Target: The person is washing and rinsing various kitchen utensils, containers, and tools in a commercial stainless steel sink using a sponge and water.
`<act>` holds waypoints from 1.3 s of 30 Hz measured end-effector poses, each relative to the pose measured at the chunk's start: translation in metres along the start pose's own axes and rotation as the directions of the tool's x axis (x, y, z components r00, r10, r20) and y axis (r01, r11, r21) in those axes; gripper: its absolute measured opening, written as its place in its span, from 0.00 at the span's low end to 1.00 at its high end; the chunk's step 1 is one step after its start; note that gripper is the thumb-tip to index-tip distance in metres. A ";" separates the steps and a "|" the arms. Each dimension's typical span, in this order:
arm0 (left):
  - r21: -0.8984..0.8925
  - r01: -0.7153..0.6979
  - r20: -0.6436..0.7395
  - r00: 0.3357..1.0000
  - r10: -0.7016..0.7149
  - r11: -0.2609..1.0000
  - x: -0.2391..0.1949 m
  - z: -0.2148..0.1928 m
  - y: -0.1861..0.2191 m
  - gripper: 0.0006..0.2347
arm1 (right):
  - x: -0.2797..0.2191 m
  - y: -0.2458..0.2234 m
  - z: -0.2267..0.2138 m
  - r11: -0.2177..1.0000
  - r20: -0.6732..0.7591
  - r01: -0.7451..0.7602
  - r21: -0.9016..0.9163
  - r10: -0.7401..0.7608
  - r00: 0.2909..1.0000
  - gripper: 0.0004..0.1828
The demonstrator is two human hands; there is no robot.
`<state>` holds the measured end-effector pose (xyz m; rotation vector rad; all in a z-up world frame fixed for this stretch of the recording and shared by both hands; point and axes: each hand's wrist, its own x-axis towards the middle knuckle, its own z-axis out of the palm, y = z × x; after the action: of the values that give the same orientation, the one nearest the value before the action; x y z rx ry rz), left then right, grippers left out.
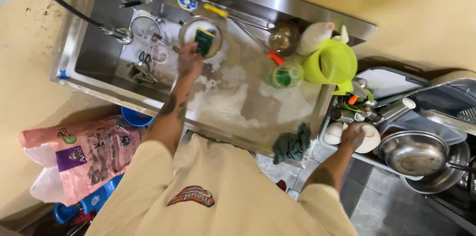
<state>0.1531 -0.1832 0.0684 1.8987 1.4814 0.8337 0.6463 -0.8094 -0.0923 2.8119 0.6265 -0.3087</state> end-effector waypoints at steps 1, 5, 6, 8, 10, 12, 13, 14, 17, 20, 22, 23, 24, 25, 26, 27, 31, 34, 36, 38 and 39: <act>0.208 0.054 0.067 0.995 -0.070 0.977 0.009 -0.002 0.036 0.16 | -0.033 -0.007 0.003 0.978 -0.035 -0.084 0.191 0.092 0.995 0.18; 0.332 -0.311 0.307 0.928 0.210 0.891 0.031 0.016 0.058 0.35 | -0.178 -0.061 -0.005 0.491 0.004 -0.260 0.831 0.462 0.887 0.16; 0.318 -0.322 0.321 0.922 0.219 0.892 0.042 0.024 0.052 0.35 | -0.203 -0.082 -0.026 0.489 0.003 -0.270 0.829 0.480 0.877 0.16; 0.465 -0.136 0.587 0.787 -0.189 0.875 0.063 0.046 0.045 0.53 | -0.256 -0.123 -0.068 0.581 0.113 -0.329 0.745 0.376 0.920 0.26; 0.508 -0.231 0.611 0.775 -0.158 0.830 0.055 0.054 0.048 0.49 | -0.289 -0.158 -0.112 0.652 -0.004 -0.235 0.721 0.342 0.940 0.23; 0.548 -0.310 0.627 0.767 -0.136 0.777 0.050 0.075 0.034 0.45 | -0.311 -0.187 -0.145 0.727 -0.115 -0.134 0.673 0.282 0.952 0.21; 0.497 -0.206 0.655 0.726 -0.209 0.843 0.050 0.093 0.018 0.37 | -0.317 -0.198 -0.155 0.732 -0.170 -0.109 0.672 0.295 0.940 0.20; 0.448 -0.092 0.686 0.674 -0.276 0.889 0.048 0.111 0.005 0.31 | -0.324 -0.207 -0.165 0.738 -0.224 -0.083 0.670 0.307 0.925 0.18; 0.376 -0.142 0.821 0.509 -0.258 0.916 0.046 0.023 0.061 0.40 | -0.334 -0.271 -0.195 0.736 -0.200 -0.007 0.677 0.194 0.960 0.14; 0.269 0.071 0.820 0.507 -0.267 0.961 0.019 -0.008 0.058 0.30 | -0.350 -0.390 -0.277 -0.602 0.597 -0.384 0.700 0.199 0.778 0.15; 0.227 0.201 0.831 0.471 -0.297 0.953 0.008 -0.038 0.064 0.29 | -0.353 -0.436 -0.312 -0.083 0.431 -0.424 0.902 0.119 0.894 0.22; 0.194 0.334 0.842 0.426 -0.331 0.923 -0.001 -0.053 0.065 0.28 | -0.356 -0.457 -0.329 0.454 0.327 -0.268 0.850 -0.056 0.943 0.29; 0.192 0.336 0.843 0.425 -0.330 0.922 -0.022 -0.026 0.047 0.28 | -0.344 -0.471 -0.316 0.456 0.327 -0.267 0.849 -0.056 0.943 0.29; 0.187 0.368 0.893 0.322 -0.313 0.911 -0.043 0.001 0.028 0.40 | -0.331 -0.484 -0.303 0.426 0.358 -0.310 0.850 -0.035 0.933 0.33; 0.185 0.399 0.933 0.216 -0.288 0.898 -0.065 0.029 0.010 0.55 | -0.319 -0.497 -0.290 0.395 0.389 -0.352 0.849 -0.016 0.921 0.37; 0.185 0.398 0.933 0.216 -0.288 0.898 -0.061 0.001 0.030 0.55 | -0.311 -0.499 -0.284 0.394 0.389 -0.352 0.849 -0.015 0.921 0.37; 0.260 -0.028 0.965 0.028 -0.260 0.965 -0.039 -0.073 0.094 0.49 | -0.286 -0.489 -0.258 0.492 0.410 -0.340 0.802 -0.039 0.911 0.26; 0.071 -0.355 0.997 0.027 -0.066 0.932 0.009 -0.142 0.155 0.32 | -0.287 -0.462 -0.231 0.571 0.419 -0.340 0.748 -0.008 0.908 0.17; -0.082 -0.440 0.993 0.045 0.113 0.894 0.040 -0.105 0.150 0.22 | -0.297 -0.443 -0.227 0.510 0.436 -0.391 0.766 0.035 0.899 0.16; 0.063 -0.230 0.927 0.373 0.028 0.971 0.049 0.013 0.089 0.16 | -0.314 -0.428 -0.238 0.617 0.462 -0.427 0.661 0.114 0.880 0.14; 0.051 -0.236 0.931 0.362 0.039 0.970 0.064 0.042 0.076 0.16 | -0.328 -0.429 -0.260 0.612 0.460 -0.435 0.660 0.129 0.879 0.14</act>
<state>0.2438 -0.1396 0.1075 2.0462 0.6410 -0.4079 0.2067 -0.4871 0.1570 3.3761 -0.1204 -1.2644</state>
